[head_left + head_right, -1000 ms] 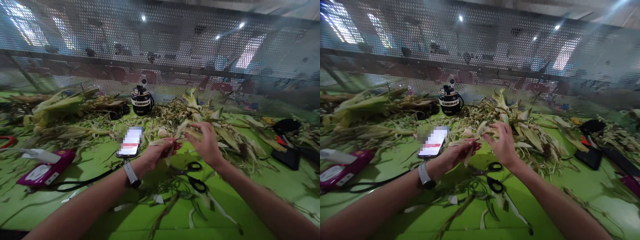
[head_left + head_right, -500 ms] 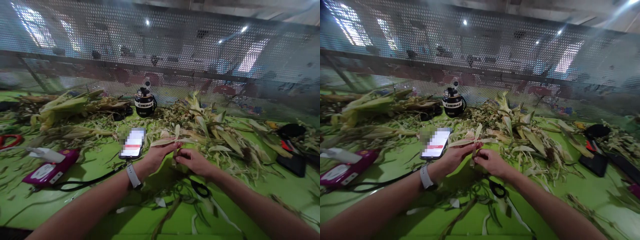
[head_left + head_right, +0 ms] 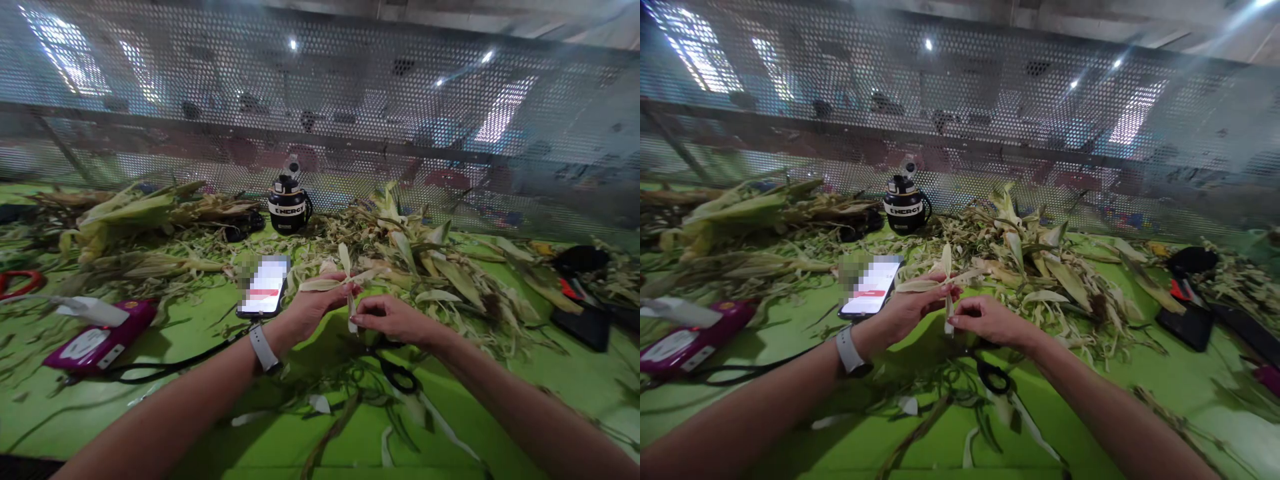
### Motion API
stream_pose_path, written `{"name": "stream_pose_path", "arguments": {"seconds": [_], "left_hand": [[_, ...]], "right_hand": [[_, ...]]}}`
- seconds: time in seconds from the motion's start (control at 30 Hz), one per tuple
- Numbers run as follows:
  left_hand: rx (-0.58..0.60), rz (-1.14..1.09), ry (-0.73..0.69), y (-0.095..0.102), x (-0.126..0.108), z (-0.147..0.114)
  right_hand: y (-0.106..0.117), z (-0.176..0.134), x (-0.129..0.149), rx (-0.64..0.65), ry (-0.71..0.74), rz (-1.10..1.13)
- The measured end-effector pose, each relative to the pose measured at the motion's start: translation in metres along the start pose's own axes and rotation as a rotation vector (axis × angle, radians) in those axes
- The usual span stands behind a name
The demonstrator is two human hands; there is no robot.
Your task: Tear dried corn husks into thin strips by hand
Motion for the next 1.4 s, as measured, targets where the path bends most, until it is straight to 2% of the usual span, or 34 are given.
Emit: {"name": "stream_pose_path", "arguments": {"seconds": [0.1, 0.23, 0.33, 0.4, 0.47, 0.57, 0.7, 0.8, 0.93, 1.17, 1.4], "left_hand": [[-0.002, 0.074, 0.028, -0.001, -0.001, -0.001], [0.03, 0.069, 0.05, -0.003, 0.004, 0.0], [0.016, 0.074, 0.033, 0.002, 0.007, 0.004], [-0.022, 0.055, 0.057, 0.007, 0.01, 0.007], [-0.069, 0.006, 0.066, 0.011, 0.011, 0.009], [-0.106, -0.09, 0.061, 0.012, 0.012, 0.01], [-0.053, -0.119, 0.044, 0.008, 0.015, 0.009], [-0.02, -0.084, -0.014, 0.006, 0.013, 0.008], [-0.038, -0.094, -0.063, 0.011, 0.012, 0.009], [-0.12, -0.147, -0.053, 0.021, 0.021, 0.013], [-0.168, -0.169, 0.003, 0.024, 0.021, 0.013]], "right_hand": [[0.005, 0.002, -0.009, -0.131, -0.116, 0.247], [0.015, 0.003, -0.027, -0.455, -0.182, 0.597], [0.017, 0.004, -0.035, -0.584, -0.164, 0.739], [0.017, 0.004, -0.038, -0.63, -0.174, 0.753], [0.015, 0.004, -0.038, -0.605, -0.197, 0.677], [0.005, 0.006, -0.031, -0.457, -0.212, 0.475], [-0.008, 0.01, -0.02, -0.309, -0.089, 0.232], [-0.014, 0.013, -0.021, -0.27, -0.019, 0.249], [-0.019, 0.017, -0.031, -0.224, -0.051, 0.282], [-0.02, 0.016, -0.033, -0.192, -0.069, 0.354], [-0.021, 0.019, -0.028, -0.195, -0.098, 0.28]]}}
Point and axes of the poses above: each hand's wrist, its own z-axis towards the middle knuckle, its own y-axis out of the back of the hand, x = y × z, the point moved 6 cm from there along z, towards the middle knuckle, and after that the axes turned 5 degrees about -z, right-handed, at the moved point
